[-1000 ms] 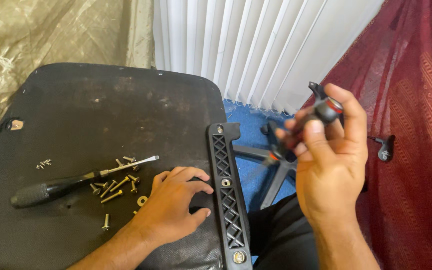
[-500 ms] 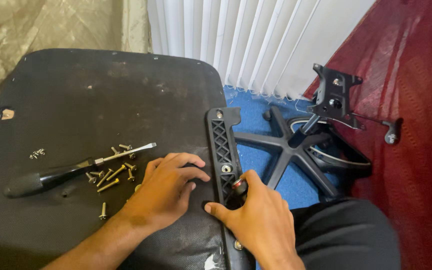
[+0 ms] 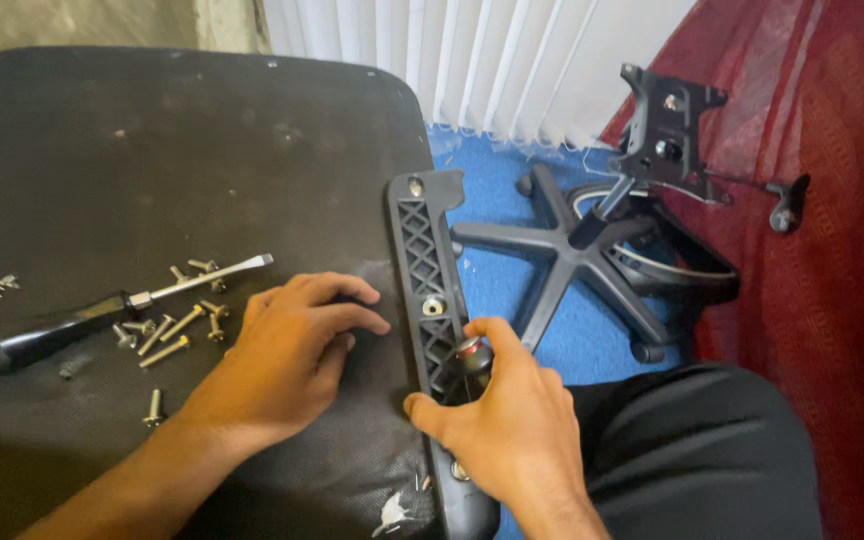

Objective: The person assembles a black plastic chair base by inserting screws and washers into pre-drilled holes and tightening them with a screwdriver. The person works on the floor, using both hands to align and secure the components.

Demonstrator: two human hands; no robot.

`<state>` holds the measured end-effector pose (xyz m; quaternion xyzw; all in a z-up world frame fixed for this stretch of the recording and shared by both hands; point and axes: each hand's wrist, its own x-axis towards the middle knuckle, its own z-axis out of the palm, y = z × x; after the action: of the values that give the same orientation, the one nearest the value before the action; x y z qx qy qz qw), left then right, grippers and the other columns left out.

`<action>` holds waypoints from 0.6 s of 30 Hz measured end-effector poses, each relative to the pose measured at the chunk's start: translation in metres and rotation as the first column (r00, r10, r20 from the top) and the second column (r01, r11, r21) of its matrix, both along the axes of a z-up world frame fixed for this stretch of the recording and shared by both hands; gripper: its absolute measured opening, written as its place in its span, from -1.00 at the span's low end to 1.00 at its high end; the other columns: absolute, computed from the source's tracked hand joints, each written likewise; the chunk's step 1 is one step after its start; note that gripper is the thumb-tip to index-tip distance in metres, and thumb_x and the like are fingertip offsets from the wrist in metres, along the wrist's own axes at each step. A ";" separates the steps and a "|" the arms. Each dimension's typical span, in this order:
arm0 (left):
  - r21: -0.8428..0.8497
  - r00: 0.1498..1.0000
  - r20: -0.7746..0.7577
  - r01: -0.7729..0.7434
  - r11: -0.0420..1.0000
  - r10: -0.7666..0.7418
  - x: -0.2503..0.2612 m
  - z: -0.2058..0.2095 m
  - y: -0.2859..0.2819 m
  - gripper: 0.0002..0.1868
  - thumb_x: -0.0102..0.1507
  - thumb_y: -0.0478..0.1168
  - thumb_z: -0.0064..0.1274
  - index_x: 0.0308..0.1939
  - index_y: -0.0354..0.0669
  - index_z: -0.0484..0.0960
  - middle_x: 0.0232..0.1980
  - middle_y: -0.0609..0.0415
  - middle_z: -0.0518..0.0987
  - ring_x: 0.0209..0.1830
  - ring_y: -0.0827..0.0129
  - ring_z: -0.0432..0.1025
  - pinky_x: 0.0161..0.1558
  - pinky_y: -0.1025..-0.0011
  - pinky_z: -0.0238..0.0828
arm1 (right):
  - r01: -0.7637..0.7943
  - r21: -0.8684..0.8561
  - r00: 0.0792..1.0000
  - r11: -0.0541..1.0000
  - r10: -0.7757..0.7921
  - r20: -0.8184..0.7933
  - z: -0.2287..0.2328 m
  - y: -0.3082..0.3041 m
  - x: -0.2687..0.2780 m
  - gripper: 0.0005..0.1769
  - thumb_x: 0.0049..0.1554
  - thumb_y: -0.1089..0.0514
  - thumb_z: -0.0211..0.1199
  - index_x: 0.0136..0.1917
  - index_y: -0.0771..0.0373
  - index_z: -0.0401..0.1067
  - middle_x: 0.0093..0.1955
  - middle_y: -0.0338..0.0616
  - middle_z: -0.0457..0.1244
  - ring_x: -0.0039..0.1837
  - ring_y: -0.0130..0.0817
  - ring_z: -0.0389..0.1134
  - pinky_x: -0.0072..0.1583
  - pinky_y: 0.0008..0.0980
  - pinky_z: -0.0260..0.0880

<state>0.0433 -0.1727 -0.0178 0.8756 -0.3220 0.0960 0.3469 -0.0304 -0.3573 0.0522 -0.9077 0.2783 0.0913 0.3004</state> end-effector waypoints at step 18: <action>-0.031 0.995 0.093 0.042 0.999 -0.039 0.000 0.000 0.016 -0.77 0.07 -0.32 0.13 -0.21 -0.06 0.73 0.11 0.17 0.60 0.14 0.19 0.44 0.10 0.25 0.28 | -0.171 0.653 0.916 0.737 -0.125 0.381 -0.052 -0.017 -0.008 -0.40 -0.22 0.23 0.61 0.13 0.24 0.58 -0.21 -0.37 0.40 -0.20 -0.58 0.37 -0.14 -0.52 0.45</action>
<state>0.0434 -0.1569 -0.0175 0.8577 -0.3539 0.1345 0.3478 -0.0384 -0.3746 0.0007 -0.7388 0.1470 0.0019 0.6577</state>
